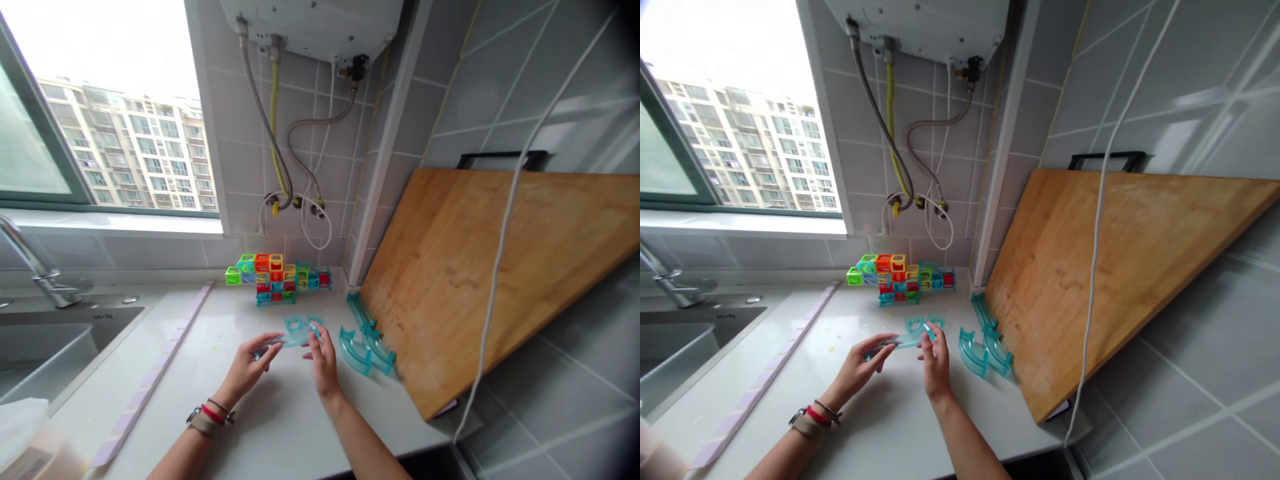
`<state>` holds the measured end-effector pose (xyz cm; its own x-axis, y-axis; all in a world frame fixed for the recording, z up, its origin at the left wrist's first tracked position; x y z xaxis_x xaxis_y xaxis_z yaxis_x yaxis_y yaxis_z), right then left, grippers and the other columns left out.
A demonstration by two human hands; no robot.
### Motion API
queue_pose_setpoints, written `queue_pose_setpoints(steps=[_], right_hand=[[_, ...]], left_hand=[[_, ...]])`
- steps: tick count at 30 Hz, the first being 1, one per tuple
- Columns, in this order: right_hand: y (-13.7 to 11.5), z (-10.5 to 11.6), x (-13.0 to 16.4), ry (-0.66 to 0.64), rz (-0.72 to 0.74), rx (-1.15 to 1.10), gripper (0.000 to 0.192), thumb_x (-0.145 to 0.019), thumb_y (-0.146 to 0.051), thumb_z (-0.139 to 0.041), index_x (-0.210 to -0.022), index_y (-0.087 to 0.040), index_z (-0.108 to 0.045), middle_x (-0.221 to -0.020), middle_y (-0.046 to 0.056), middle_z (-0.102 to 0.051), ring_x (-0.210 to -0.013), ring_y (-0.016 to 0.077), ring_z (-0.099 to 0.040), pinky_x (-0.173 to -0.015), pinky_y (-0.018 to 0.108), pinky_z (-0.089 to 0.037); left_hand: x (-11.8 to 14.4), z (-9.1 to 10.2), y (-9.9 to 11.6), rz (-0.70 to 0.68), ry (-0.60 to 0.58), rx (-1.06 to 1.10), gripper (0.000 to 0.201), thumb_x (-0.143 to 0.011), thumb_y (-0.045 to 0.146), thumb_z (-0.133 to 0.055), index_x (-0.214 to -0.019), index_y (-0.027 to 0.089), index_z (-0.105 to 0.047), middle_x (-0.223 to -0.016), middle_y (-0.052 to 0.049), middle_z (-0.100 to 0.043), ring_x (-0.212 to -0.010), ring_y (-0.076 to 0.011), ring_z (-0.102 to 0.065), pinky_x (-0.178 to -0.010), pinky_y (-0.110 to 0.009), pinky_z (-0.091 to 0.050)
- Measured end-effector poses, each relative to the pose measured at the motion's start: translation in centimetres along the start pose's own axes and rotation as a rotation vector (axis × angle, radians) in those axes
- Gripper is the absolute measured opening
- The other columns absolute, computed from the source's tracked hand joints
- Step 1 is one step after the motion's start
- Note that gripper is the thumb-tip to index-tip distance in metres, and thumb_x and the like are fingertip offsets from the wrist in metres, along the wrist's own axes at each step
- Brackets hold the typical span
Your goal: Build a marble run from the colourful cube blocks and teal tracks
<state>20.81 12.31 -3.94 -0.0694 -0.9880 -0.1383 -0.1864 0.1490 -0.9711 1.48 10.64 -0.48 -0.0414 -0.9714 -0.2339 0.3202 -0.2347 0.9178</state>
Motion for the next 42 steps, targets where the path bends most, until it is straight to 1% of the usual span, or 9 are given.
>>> queue_pose_setpoints(steps=[5,9,13,17,24,31,35,38,42], right_hand=[[-0.2,-0.6,0.0,-0.040,-0.046,-0.085,0.050,-0.090,-0.068,-0.056,-0.098,-0.019,-0.067,-0.099,0.008,-0.069,-0.074,0.0169,-0.066,-0.056,0.025,-0.054],[0.3,-0.5,0.0,-0.029,-0.090,-0.145,0.049,-0.089,-0.066,-0.060,-0.091,-0.018,-0.066,-0.088,0.006,-0.067,-0.067,0.0151,-0.065,-0.053,0.024,-0.052],[0.9,-0.3,0.3,0.014,-0.201,-0.225,0.047,-0.088,-0.064,-0.063,-0.088,-0.017,-0.067,-0.089,0.006,-0.067,-0.068,0.0148,-0.064,-0.053,0.023,-0.052],[0.8,-0.5,0.7,-0.009,-0.246,-0.273,0.043,-0.088,-0.062,-0.064,-0.091,-0.019,-0.070,-0.100,0.008,-0.067,-0.076,0.0158,-0.064,-0.058,0.024,-0.054],[0.8,-0.7,0.7,-0.077,-0.250,-0.248,0.039,-0.083,-0.057,-0.072,-0.090,-0.018,-0.072,-0.102,0.008,-0.067,-0.091,0.0205,-0.065,-0.074,0.031,-0.059],[1.2,-1.5,1.3,-0.182,-0.181,-0.075,0.044,-0.077,-0.052,-0.079,-0.105,-0.020,-0.069,-0.099,0.007,-0.069,-0.087,0.0229,-0.069,-0.072,0.035,-0.058],[1.2,-1.8,1.2,-0.227,-0.112,0.050,0.053,-0.076,-0.048,-0.080,-0.120,-0.019,-0.071,-0.104,0.010,-0.072,-0.100,0.0266,-0.066,-0.080,0.038,-0.056],[0.6,-2.2,0.5,-0.305,-0.070,0.150,0.053,-0.076,-0.046,-0.080,-0.120,-0.018,-0.072,-0.101,0.008,-0.075,-0.098,0.0256,-0.068,-0.087,0.040,-0.054],[-1.0,-2.8,-0.9,-0.433,-0.054,0.296,0.048,-0.074,-0.043,-0.082,-0.115,-0.020,-0.075,-0.103,0.008,-0.077,-0.095,0.0265,-0.070,-0.082,0.038,-0.056]], left_hand=[[0.0,-0.8,-0.5,0.058,-0.020,0.073,0.041,-0.088,0.048,-0.070,-0.112,0.015,-0.072,-0.056,0.003,-0.056,-0.050,-0.0117,-0.048,-0.054,-0.023,-0.041],[-0.1,-0.9,-1.3,0.125,0.034,0.226,0.043,-0.087,0.048,-0.072,-0.112,0.013,-0.069,-0.059,0.002,-0.059,-0.049,-0.0100,-0.047,-0.052,-0.023,-0.041],[-0.2,-0.4,-1.9,0.186,0.122,0.433,0.043,-0.083,0.044,-0.077,-0.113,0.015,-0.067,-0.093,-0.007,-0.071,-0.061,-0.0116,-0.058,-0.057,-0.026,-0.052],[-0.3,0.1,-2.1,0.214,0.174,0.565,0.045,-0.081,0.040,-0.080,-0.118,0.017,-0.067,-0.109,-0.010,-0.070,-0.082,-0.0168,-0.068,-0.075,-0.034,-0.061],[-0.5,0.7,-2.5,0.182,0.203,0.720,0.036,-0.085,0.035,-0.077,-0.116,0.019,-0.071,-0.104,-0.007,-0.070,-0.093,-0.0166,-0.068,-0.092,-0.040,-0.059],[-0.3,-0.7,-2.6,0.210,0.070,0.789,0.028,-0.088,0.038,-0.075,-0.108,0.020,-0.071,-0.128,-0.010,-0.066,-0.098,-0.0188,-0.070,-0.093,-0.042,-0.058],[-0.4,-0.6,-2.4,0.222,0.051,0.799,0.030,-0.087,0.039,-0.075,-0.110,0.019,-0.070,-0.133,-0.011,-0.065,-0.097,-0.0191,-0.070,-0.094,-0.043,-0.058],[-0.5,-0.3,-2.3,0.220,0.058,0.805,0.033,-0.086,0.038,-0.076,-0.112,0.020,-0.070,-0.136,-0.012,-0.064,-0.095,-0.0183,-0.070,-0.093,-0.042,-0.058],[-0.7,0.0,-2.0,0.197,0.064,0.837,0.042,-0.085,0.037,-0.077,-0.123,0.021,-0.066,-0.138,-0.014,-0.063,-0.095,-0.0177,-0.070,-0.093,-0.042,-0.058]])
Point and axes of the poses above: each hand's wrist, its own x-axis away from the middle knuckle, its own z-axis out of the back of the hand, y = z × x, the point moved 7 cm from there along -x, towards the middle knuckle
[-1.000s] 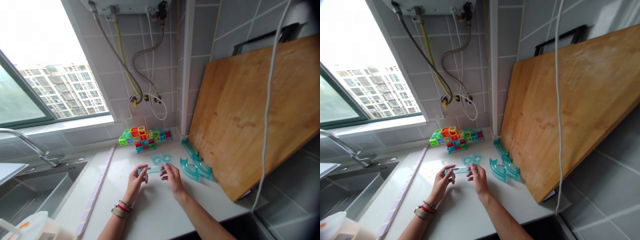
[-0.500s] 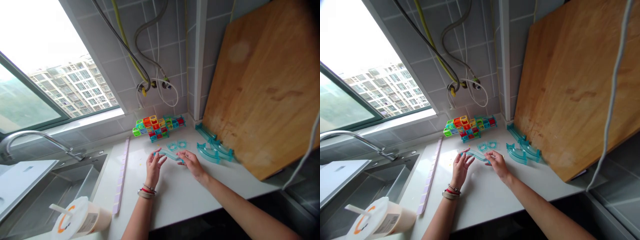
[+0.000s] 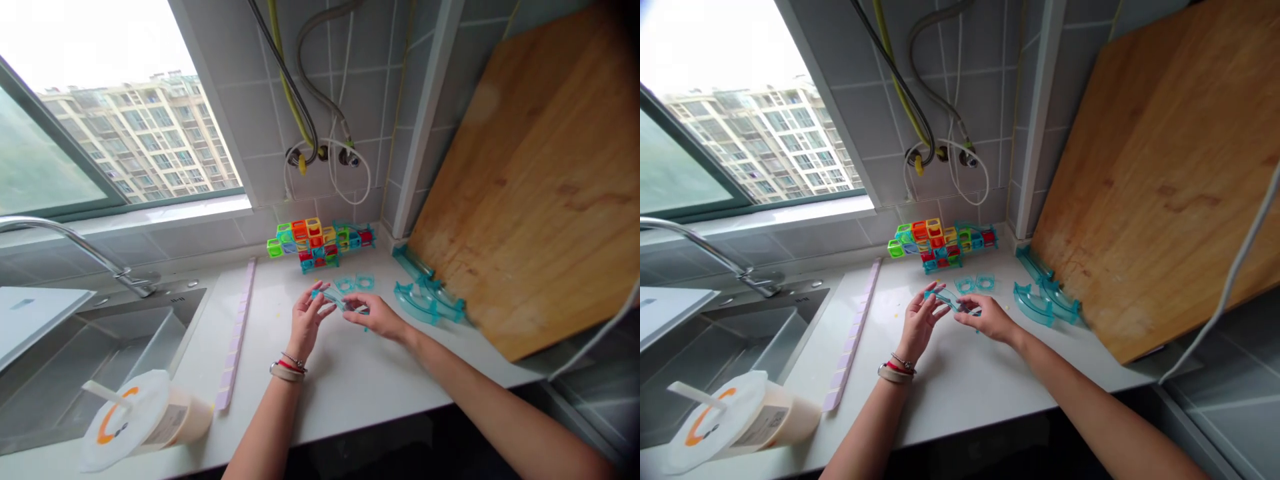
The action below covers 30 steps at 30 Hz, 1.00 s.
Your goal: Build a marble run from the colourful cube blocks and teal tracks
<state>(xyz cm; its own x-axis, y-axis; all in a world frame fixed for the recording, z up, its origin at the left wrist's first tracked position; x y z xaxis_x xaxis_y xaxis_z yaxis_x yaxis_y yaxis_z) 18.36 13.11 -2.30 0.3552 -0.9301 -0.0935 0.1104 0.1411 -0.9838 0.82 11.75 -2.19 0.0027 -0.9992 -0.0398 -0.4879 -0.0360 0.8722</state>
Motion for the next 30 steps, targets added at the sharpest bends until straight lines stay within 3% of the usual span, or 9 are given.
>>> queue_pose_setpoints(steps=[4,7,13,16,20,24,27,30], right_hand=[[-1.8,1.1,-1.2,-0.001,0.018,0.113,0.045,-0.070,-0.039,-0.086,-0.111,-0.023,-0.078,-0.106,0.008,-0.078,-0.094,0.0273,-0.070,-0.084,0.041,-0.057],[-2.6,1.9,-1.8,0.019,0.035,0.125,0.045,-0.069,-0.039,-0.086,-0.110,-0.022,-0.079,-0.104,0.007,-0.078,-0.095,0.0282,-0.071,-0.091,0.044,-0.057],[-4.6,3.7,-3.9,0.072,0.069,0.087,0.045,-0.073,-0.041,-0.085,-0.113,-0.021,-0.076,-0.103,0.008,-0.078,-0.099,0.0279,-0.071,-0.097,0.049,-0.055],[-7.3,5.1,-6.7,0.095,0.137,0.119,0.046,-0.070,-0.038,-0.087,-0.112,-0.021,-0.075,-0.108,0.009,-0.077,-0.101,0.0270,-0.070,-0.100,0.051,-0.053],[-12.3,6.1,-12.4,0.065,0.221,0.151,0.042,-0.066,-0.029,-0.090,-0.104,-0.020,-0.075,-0.104,0.008,-0.077,-0.098,0.0242,-0.071,-0.098,0.050,-0.055],[-17.0,4.0,-18.7,-0.031,0.251,0.211,0.038,-0.062,-0.019,-0.090,-0.096,-0.016,-0.073,-0.091,0.007,-0.076,-0.090,0.0221,-0.070,-0.092,0.046,-0.058],[-19.2,0.5,-22.0,-0.134,0.240,0.211,0.037,-0.062,-0.013,-0.085,-0.095,-0.015,-0.068,-0.088,0.005,-0.076,-0.086,0.0216,-0.071,-0.085,0.045,-0.060],[-20.2,-3.6,-23.3,-0.275,0.240,0.137,0.038,-0.063,-0.009,-0.079,-0.097,-0.016,-0.064,-0.098,0.007,-0.077,-0.089,0.0221,-0.072,-0.084,0.044,-0.061]], left_hand=[[0.2,-0.4,0.5,-0.020,-0.020,0.017,0.071,-0.086,0.035,-0.078,-0.148,0.032,-0.045,-0.138,-0.012,-0.063,-0.099,-0.0189,-0.071,-0.095,-0.044,-0.057],[0.3,-0.4,0.6,-0.024,-0.002,0.001,0.089,-0.083,0.035,-0.080,-0.156,0.039,-0.028,-0.133,-0.010,-0.065,-0.102,-0.0213,-0.072,-0.093,-0.043,-0.057],[-0.1,0.6,-0.8,-0.064,0.110,-0.254,0.060,-0.082,0.043,-0.079,-0.131,0.021,-0.053,-0.104,-0.009,-0.072,-0.077,-0.0154,-0.069,-0.067,-0.026,-0.054],[-0.1,0.3,-1.5,-0.117,0.097,-0.380,0.043,-0.085,0.043,-0.074,-0.117,0.018,-0.061,-0.087,-0.005,-0.070,-0.067,-0.0133,-0.064,-0.064,-0.026,-0.052],[0.3,-0.8,-2.4,-0.141,0.006,-0.493,0.030,-0.088,0.041,-0.068,-0.108,0.019,-0.068,-0.079,-0.004,-0.069,-0.067,-0.0154,-0.064,-0.060,-0.025,-0.048],[0.6,-1.3,-2.6,-0.155,-0.021,-0.554,0.023,-0.089,0.038,-0.066,-0.101,0.020,-0.072,-0.076,-0.004,-0.071,-0.062,-0.0149,-0.063,-0.057,-0.024,-0.044],[0.3,-1.2,-2.5,-0.166,-0.003,-0.547,0.024,-0.090,0.039,-0.065,-0.102,0.020,-0.072,-0.075,-0.004,-0.071,-0.060,-0.0142,-0.062,-0.056,-0.024,-0.045],[-0.5,-0.3,-1.6,-0.148,0.033,-0.443,0.032,-0.090,0.047,-0.065,-0.102,0.018,-0.070,-0.077,-0.005,-0.070,-0.059,-0.0137,-0.061,-0.055,-0.024,-0.047]])
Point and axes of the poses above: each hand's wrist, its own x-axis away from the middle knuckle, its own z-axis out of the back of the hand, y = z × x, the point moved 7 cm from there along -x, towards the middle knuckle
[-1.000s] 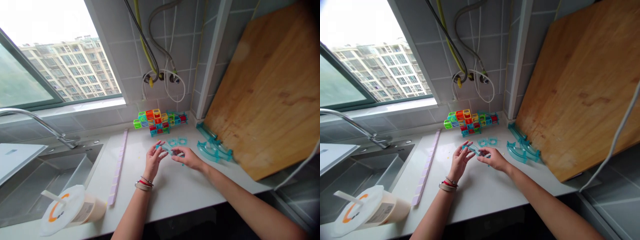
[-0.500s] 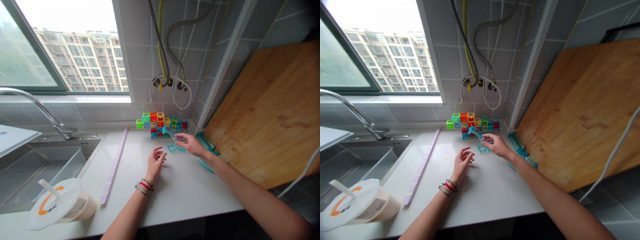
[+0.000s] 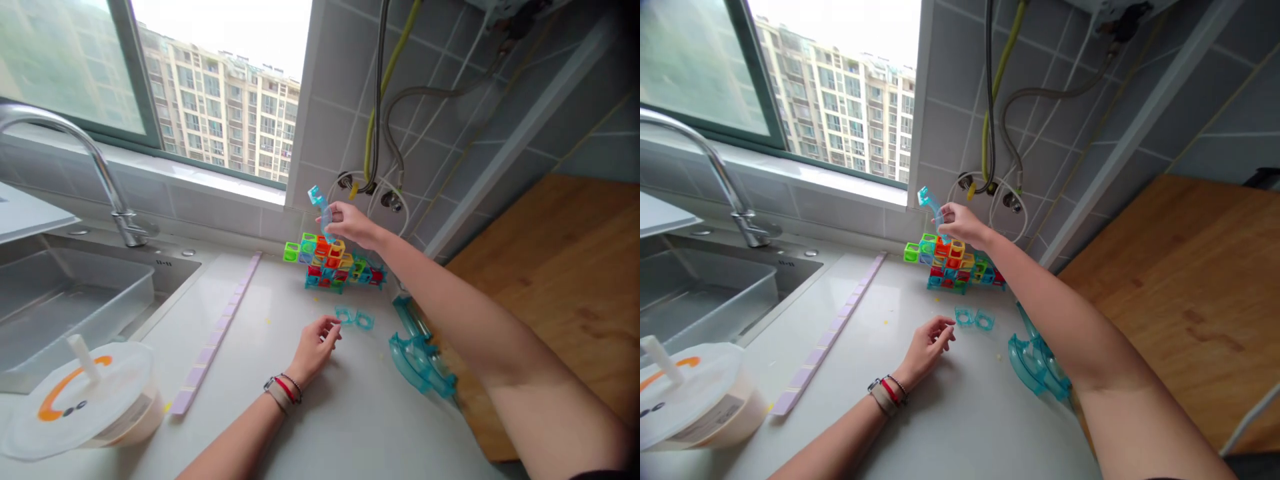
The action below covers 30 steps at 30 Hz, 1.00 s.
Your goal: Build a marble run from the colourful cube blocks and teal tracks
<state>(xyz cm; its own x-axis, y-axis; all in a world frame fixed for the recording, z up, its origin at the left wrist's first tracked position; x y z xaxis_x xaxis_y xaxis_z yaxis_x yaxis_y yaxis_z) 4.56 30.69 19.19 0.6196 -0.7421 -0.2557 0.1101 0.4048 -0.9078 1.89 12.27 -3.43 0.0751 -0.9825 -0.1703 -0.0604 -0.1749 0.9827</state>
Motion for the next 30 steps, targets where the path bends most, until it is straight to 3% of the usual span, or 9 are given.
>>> queue_pose_setpoints(steps=[5,8,12,16,20,23,26,30], right_hand=[[0.1,-4.6,0.1,-0.152,0.001,-0.209,0.036,-0.064,-0.014,-0.076,-0.098,-0.021,-0.064,-0.107,0.005,-0.077,-0.106,0.0249,-0.072,-0.096,0.044,-0.058],[0.0,-5.6,1.2,-0.189,0.003,-0.273,0.039,-0.064,-0.020,-0.080,-0.099,-0.024,-0.064,-0.115,0.003,-0.077,-0.114,0.0264,-0.070,-0.102,0.047,-0.055],[-0.1,-6.0,2.3,-0.242,-0.052,-0.267,0.045,-0.064,-0.029,-0.087,-0.104,-0.024,-0.068,-0.123,0.005,-0.074,-0.115,0.0293,-0.070,-0.104,0.050,-0.055],[0.3,-4.8,2.5,-0.196,-0.066,-0.259,0.055,-0.065,-0.035,-0.090,-0.115,-0.025,-0.068,-0.121,0.006,-0.075,-0.113,0.0283,-0.071,-0.102,0.048,-0.056],[0.9,-2.4,2.6,-0.127,-0.115,-0.254,0.070,-0.063,-0.034,-0.093,-0.126,-0.028,-0.062,-0.127,0.006,-0.072,-0.113,0.0254,-0.070,-0.096,0.043,-0.060],[1.0,-0.7,2.3,-0.116,-0.167,-0.284,0.065,-0.071,-0.046,-0.088,-0.128,-0.029,-0.062,-0.128,0.006,-0.070,-0.111,0.0241,-0.071,-0.091,0.041,-0.061],[1.2,0.3,1.2,-0.091,-0.171,-0.230,0.058,-0.075,-0.052,-0.083,-0.123,-0.024,-0.067,-0.114,0.007,-0.075,-0.102,0.0224,-0.074,-0.090,0.038,-0.061],[2.2,0.8,-0.8,-0.069,-0.118,0.027,0.058,-0.066,-0.039,-0.092,-0.117,-0.019,-0.072,-0.109,0.008,-0.077,-0.097,0.0217,-0.074,-0.092,0.039,-0.061]], left_hand=[[-3.2,5.2,2.5,0.100,0.265,0.422,0.055,-0.088,0.063,-0.063,-0.123,0.020,-0.058,-0.105,-0.011,-0.072,-0.071,-0.0174,-0.070,-0.058,-0.029,-0.058],[-5.9,7.2,5.5,0.089,0.265,0.614,0.064,-0.087,0.067,-0.063,-0.131,0.023,-0.051,-0.121,-0.016,-0.069,-0.081,-0.0218,-0.073,-0.062,-0.034,-0.061],[-9.2,8.5,9.1,-0.009,0.242,0.706,0.057,-0.085,0.064,-0.068,-0.120,0.021,-0.057,-0.113,-0.013,-0.071,-0.083,-0.0226,-0.073,-0.066,-0.035,-0.061],[-11.4,9.8,10.6,-0.084,0.242,0.713,0.039,-0.082,0.047,-0.077,-0.102,0.018,-0.060,-0.097,-0.008,-0.071,-0.083,-0.0199,-0.073,-0.073,-0.035,-0.061],[-12.8,12.7,12.3,-0.216,0.338,0.744,0.026,-0.084,0.036,-0.070,-0.096,0.019,-0.055,-0.092,-0.002,-0.066,-0.085,-0.0184,-0.073,-0.082,-0.040,-0.061],[-13.5,14.4,13.3,-0.303,0.360,0.635,0.024,-0.082,0.031,-0.070,-0.093,0.018,-0.053,-0.090,0.000,-0.063,-0.083,-0.0188,-0.073,-0.084,-0.048,-0.061],[-14.1,15.2,13.1,-0.331,0.354,0.561,0.025,-0.079,0.028,-0.073,-0.092,0.017,-0.054,-0.091,-0.002,-0.064,-0.082,-0.0192,-0.072,-0.084,-0.051,-0.061],[-14.5,15.5,11.8,-0.321,0.325,0.585,0.025,-0.079,0.024,-0.070,-0.099,0.015,-0.060,-0.115,-0.009,-0.067,-0.093,-0.0198,-0.072,-0.089,-0.050,-0.060]])
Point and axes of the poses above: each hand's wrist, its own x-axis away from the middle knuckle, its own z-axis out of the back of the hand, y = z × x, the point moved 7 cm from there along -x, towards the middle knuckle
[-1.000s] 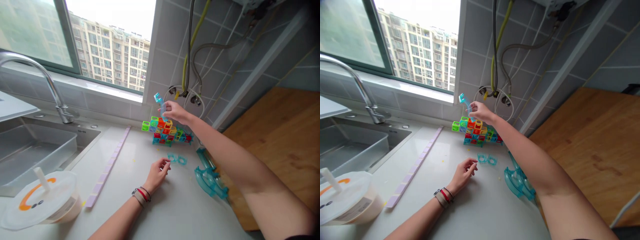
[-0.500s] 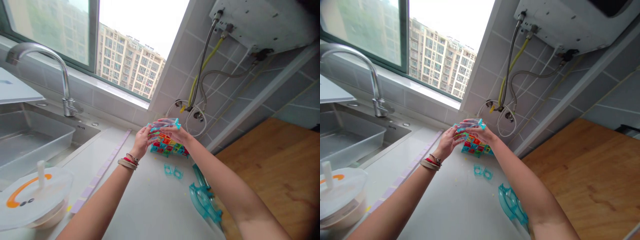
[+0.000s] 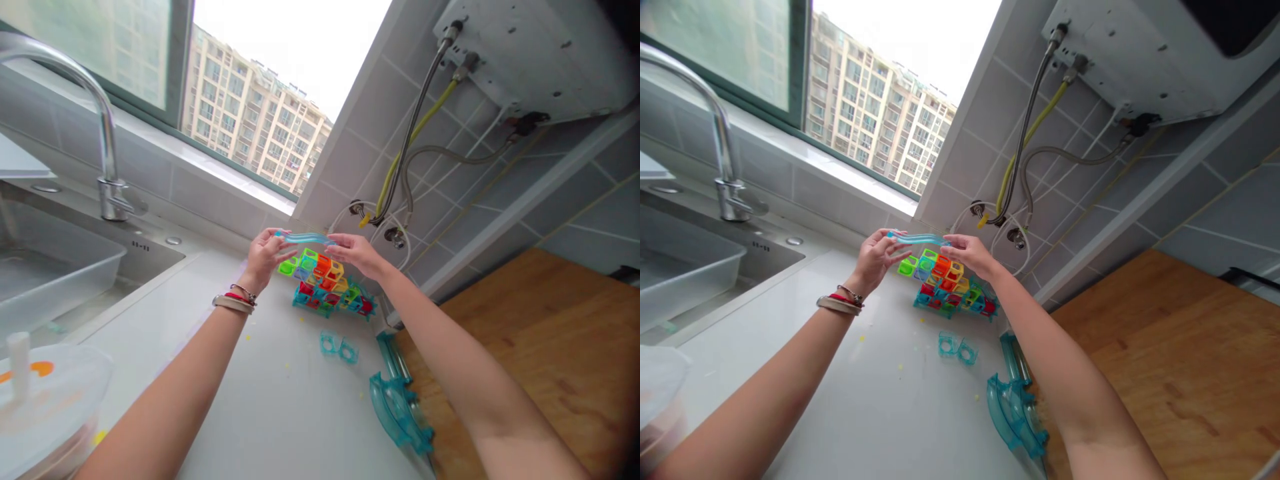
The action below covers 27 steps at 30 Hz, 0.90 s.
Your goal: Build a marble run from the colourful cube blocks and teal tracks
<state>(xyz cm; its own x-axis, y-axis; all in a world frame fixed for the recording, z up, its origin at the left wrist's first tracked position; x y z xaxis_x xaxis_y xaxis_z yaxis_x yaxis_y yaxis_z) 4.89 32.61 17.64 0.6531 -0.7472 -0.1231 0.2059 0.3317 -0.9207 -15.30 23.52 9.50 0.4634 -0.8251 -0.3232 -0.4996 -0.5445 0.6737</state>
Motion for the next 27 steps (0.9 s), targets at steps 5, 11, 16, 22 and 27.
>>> queue_pose_setpoints(steps=[5,11,16,22,27], right_hand=[[1.6,0.3,-2.4,0.021,0.061,0.089,0.059,-0.060,-0.035,-0.093,-0.113,-0.018,-0.074,-0.116,0.010,-0.076,-0.107,0.0234,-0.071,-0.100,0.043,-0.057],[4.6,-0.5,-4.5,0.047,0.043,0.178,0.057,-0.057,-0.030,-0.094,-0.109,-0.018,-0.073,-0.116,0.010,-0.076,-0.113,0.0239,-0.068,-0.105,0.044,-0.054],[5.8,-0.7,-4.9,0.032,0.031,0.245,0.059,-0.056,-0.029,-0.094,-0.110,-0.017,-0.074,-0.114,0.010,-0.076,-0.108,0.0233,-0.070,-0.104,0.044,-0.053],[6.0,-0.6,-4.5,0.011,-0.011,0.268,0.052,-0.071,-0.034,-0.086,-0.119,-0.018,-0.074,-0.117,0.012,-0.075,-0.116,0.0249,-0.068,-0.104,0.042,-0.053],[6.7,-0.8,-4.6,0.006,-0.012,0.221,0.046,-0.078,-0.035,-0.081,-0.121,-0.019,-0.073,-0.122,0.010,-0.074,-0.116,0.0222,-0.069,-0.105,0.041,-0.052]], left_hand=[[-0.5,1.5,-1.2,-0.009,0.117,-0.158,0.061,-0.080,0.017,-0.072,-0.137,0.024,-0.055,-0.138,-0.013,-0.062,-0.115,-0.0222,-0.067,-0.097,-0.043,-0.058],[-1.1,4.1,-3.1,-0.014,0.275,-0.275,0.050,-0.088,0.018,-0.067,-0.137,0.013,-0.059,-0.132,-0.018,-0.068,-0.114,-0.0251,-0.069,-0.099,-0.041,-0.057],[-1.3,5.6,-4.9,0.071,0.310,-0.315,0.052,-0.085,0.013,-0.067,-0.136,0.013,-0.061,-0.127,-0.017,-0.071,-0.115,-0.0240,-0.070,-0.099,-0.038,-0.057],[-1.2,6.4,-6.0,0.127,0.346,-0.283,0.050,-0.083,0.011,-0.067,-0.133,0.013,-0.062,-0.119,-0.016,-0.072,-0.101,-0.0221,-0.075,-0.085,-0.033,-0.060],[-1.2,6.4,-6.2,0.153,0.356,-0.254,0.050,-0.080,0.007,-0.062,-0.130,0.015,-0.061,-0.117,-0.014,-0.071,-0.093,-0.0200,-0.076,-0.079,-0.031,-0.060]])
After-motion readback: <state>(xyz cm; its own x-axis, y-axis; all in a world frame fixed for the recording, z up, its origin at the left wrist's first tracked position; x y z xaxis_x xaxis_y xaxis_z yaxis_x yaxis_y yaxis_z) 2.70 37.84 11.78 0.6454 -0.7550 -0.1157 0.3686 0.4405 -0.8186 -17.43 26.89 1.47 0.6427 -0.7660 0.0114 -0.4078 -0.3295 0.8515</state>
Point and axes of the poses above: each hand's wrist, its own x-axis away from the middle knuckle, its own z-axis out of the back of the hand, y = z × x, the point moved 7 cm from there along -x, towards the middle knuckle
